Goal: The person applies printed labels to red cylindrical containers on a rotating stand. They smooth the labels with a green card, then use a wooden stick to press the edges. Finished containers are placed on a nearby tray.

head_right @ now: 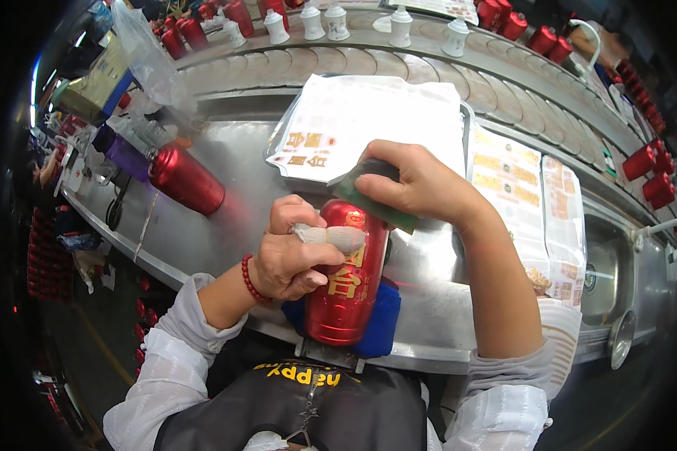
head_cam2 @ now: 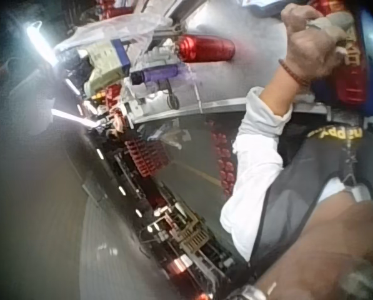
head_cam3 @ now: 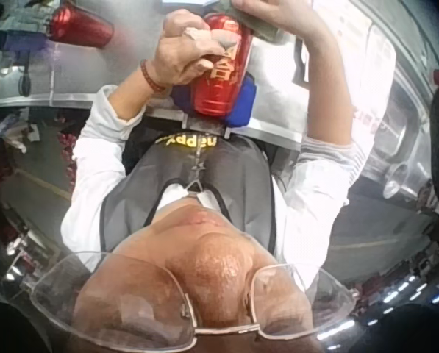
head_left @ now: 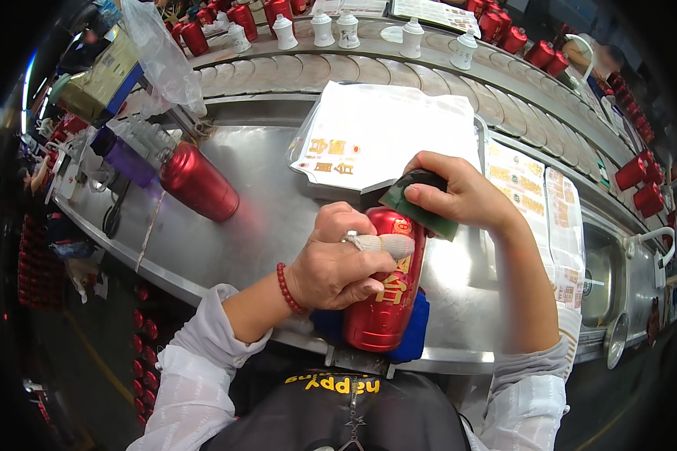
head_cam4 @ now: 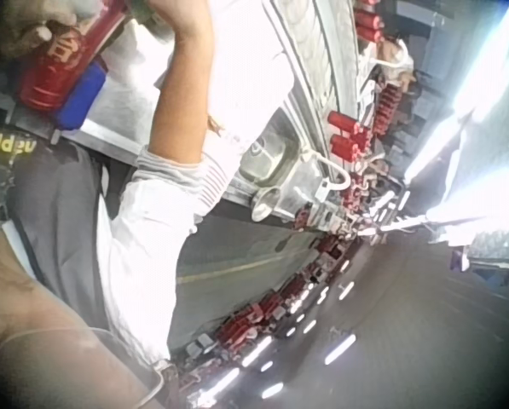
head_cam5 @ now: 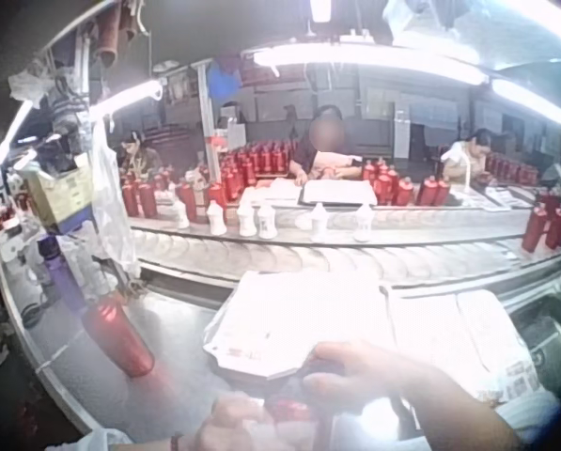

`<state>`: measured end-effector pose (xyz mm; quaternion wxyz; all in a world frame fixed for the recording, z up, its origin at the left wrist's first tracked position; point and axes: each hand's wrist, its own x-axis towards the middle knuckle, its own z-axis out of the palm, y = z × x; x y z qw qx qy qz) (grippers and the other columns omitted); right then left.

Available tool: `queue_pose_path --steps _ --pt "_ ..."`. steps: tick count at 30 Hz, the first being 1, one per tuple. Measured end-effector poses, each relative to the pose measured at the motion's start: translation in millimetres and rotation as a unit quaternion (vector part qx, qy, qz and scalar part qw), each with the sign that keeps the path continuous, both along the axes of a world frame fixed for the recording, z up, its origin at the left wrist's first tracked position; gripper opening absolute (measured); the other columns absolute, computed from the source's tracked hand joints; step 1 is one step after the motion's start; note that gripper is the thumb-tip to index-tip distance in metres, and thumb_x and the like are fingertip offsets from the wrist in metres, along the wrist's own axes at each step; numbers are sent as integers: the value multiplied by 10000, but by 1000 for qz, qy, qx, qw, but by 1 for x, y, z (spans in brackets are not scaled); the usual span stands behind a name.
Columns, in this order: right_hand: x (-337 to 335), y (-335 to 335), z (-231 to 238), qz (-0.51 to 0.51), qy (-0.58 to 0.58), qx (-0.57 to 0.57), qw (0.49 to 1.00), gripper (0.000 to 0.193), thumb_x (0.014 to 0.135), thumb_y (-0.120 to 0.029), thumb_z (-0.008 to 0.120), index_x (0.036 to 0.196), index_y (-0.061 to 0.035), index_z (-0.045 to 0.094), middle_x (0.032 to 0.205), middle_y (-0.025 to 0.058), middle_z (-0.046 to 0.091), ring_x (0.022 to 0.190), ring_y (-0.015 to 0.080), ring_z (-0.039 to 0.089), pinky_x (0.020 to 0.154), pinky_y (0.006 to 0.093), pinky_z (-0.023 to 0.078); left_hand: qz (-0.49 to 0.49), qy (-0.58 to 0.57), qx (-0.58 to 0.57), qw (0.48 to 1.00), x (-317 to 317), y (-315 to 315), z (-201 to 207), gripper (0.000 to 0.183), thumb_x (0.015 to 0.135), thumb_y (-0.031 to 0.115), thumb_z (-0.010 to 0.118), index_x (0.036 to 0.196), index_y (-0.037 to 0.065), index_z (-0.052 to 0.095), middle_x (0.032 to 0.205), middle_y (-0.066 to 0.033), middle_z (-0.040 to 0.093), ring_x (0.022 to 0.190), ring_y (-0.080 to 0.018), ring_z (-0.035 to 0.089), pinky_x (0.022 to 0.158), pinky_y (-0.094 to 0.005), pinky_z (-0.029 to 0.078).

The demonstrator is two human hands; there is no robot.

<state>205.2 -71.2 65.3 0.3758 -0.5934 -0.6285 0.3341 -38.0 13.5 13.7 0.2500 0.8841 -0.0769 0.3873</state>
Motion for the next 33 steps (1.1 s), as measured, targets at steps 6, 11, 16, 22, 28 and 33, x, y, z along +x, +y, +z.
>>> queue_pose_path --steps 6,11,16,22,28,33 --pt "-14 -27 -7 -146 33 25 988 241 914 -207 673 1024 3 632 838 77 659 775 138 603 715 290 510 8 50 -1 999 20 19 2 285 988 439 593 1055 189 713 1026 -37 643 1110 -264 485 1007 -426 359" --pt "-19 -49 -13 -249 109 44 961 195 939 -190 659 997 -7 628 795 44 634 737 108 574 669 272 486 30 48 -34 998 28 23 8 335 1013 438 543 1127 174 715 1027 -26 694 1125 -261 496 1045 -410 327" --pt "-34 -59 -19 -288 168 69 940 158 950 -166 651 976 -13 623 791 15 628 728 73 556 645 241 465 -1 60 50 997 15 9 9 371 1034 445 505 1267 236 703 1080 -7 637 1180 -258 426 1081 -415 308" --pt "-56 -52 -17 -273 -52 218 935 129 901 -98 703 991 -29 641 798 88 634 702 186 605 642 283 484 64 11 -50 997 4 -1 -3 357 1049 350 509 1266 130 689 1119 -80 665 1135 -242 496 1073 -396 342" --pt "-92 -94 -25 -71 -164 316 932 248 783 -58 774 1009 -48 673 919 83 611 795 253 587 739 354 456 133 6 -250 959 -1 -16 -7 283 1054 213 495 1177 1 637 1190 -115 607 1079 -227 565 964 -331 468" --pt "-94 -111 -32 -282 113 197 932 134 942 -88 696 1022 5 643 846 50 628 730 105 574 647 256 465 170 142 -217 951 34 -12 13 260 968 305 649 1080 72 623 1111 -57 622 1111 -217 481 1053 -368 352"
